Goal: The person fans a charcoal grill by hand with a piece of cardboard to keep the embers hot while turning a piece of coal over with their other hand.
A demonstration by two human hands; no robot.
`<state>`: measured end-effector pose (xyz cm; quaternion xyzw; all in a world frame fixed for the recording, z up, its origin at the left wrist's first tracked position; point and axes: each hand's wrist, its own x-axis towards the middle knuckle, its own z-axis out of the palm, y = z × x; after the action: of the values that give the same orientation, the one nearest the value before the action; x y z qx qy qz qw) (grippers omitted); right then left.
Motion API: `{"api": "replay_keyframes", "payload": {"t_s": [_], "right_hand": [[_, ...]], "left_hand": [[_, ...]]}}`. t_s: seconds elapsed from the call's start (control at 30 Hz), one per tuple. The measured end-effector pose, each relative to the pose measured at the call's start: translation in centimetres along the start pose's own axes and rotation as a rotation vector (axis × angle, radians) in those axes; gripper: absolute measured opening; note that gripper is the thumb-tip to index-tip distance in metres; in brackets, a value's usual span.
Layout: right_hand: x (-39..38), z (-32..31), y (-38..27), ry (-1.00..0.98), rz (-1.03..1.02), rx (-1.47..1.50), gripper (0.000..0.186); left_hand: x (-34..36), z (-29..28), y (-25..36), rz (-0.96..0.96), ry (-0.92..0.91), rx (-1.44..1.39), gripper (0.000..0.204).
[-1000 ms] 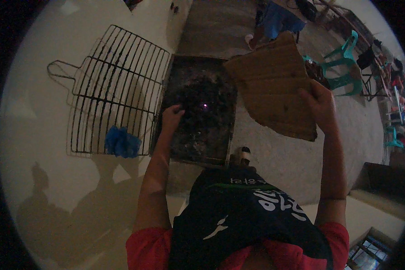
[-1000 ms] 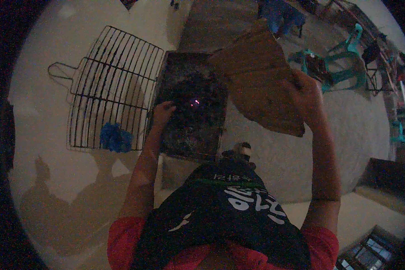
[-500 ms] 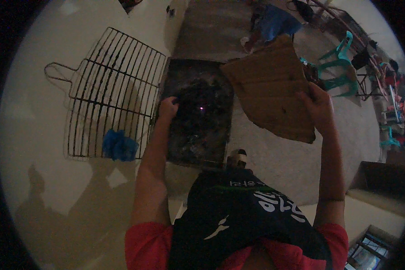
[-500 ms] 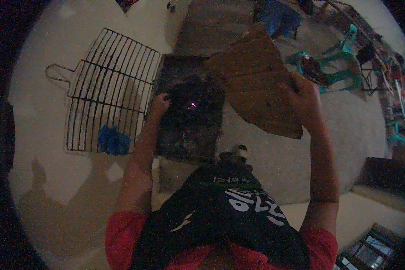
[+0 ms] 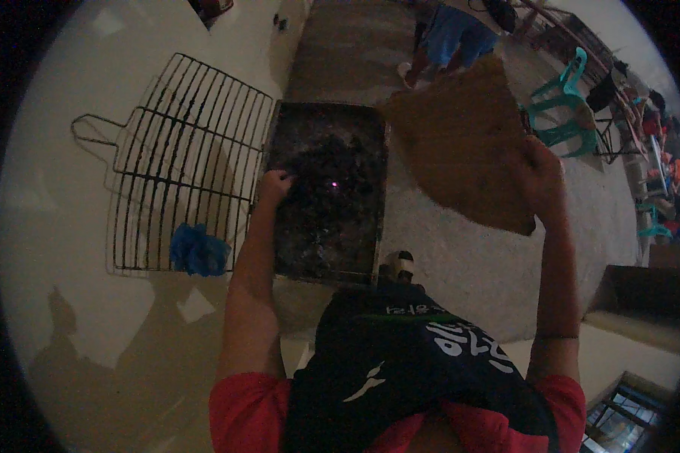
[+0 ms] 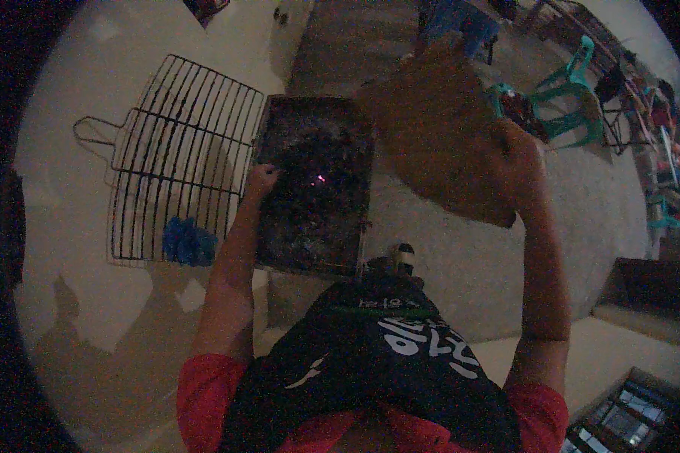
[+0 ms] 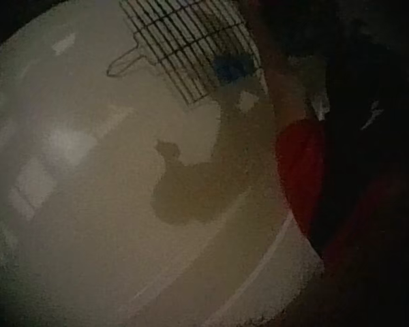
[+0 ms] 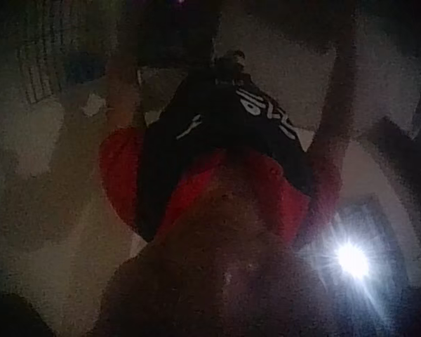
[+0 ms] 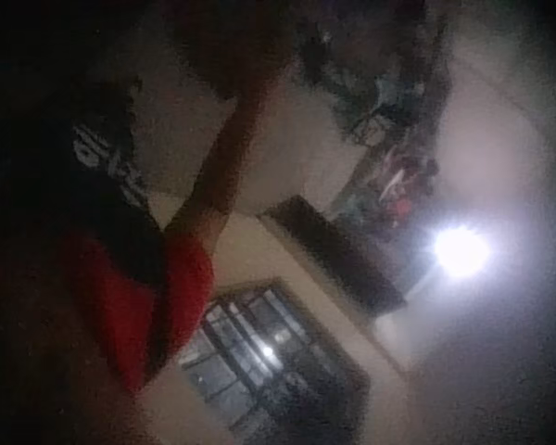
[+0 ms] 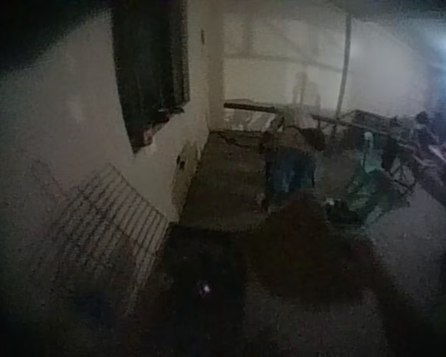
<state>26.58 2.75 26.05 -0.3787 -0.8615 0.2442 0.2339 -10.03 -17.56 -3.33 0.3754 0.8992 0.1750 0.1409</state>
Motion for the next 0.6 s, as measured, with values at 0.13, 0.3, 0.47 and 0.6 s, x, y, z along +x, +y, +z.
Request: {"api": "replay_keyframes", "payload": {"t_s": [0.13,0.3,0.47,0.6], "right_hand": [[-0.6,2.5,-0.1,0.007,-0.19,0.068,0.019],[-0.4,5.0,2.1,-0.414,-0.165,-0.077,0.026],[0.6,3.6,-0.2,-0.138,-0.162,-0.073,0.021],[-0.5,5.0,0.7,-0.409,-0.129,0.161,0.018]], "left_hand": [[0.5,0.4,-1.0,-0.032,-0.072,-0.062,0.039],[1.2,0.7,-1.1,-0.132,-0.111,-0.105,0.038],[0.2,-2.2,1.6,-0.016,0.004,-0.137,0.034],[2.0,-7.0,3.9,0.062,0.167,-0.173,0.032]]}}
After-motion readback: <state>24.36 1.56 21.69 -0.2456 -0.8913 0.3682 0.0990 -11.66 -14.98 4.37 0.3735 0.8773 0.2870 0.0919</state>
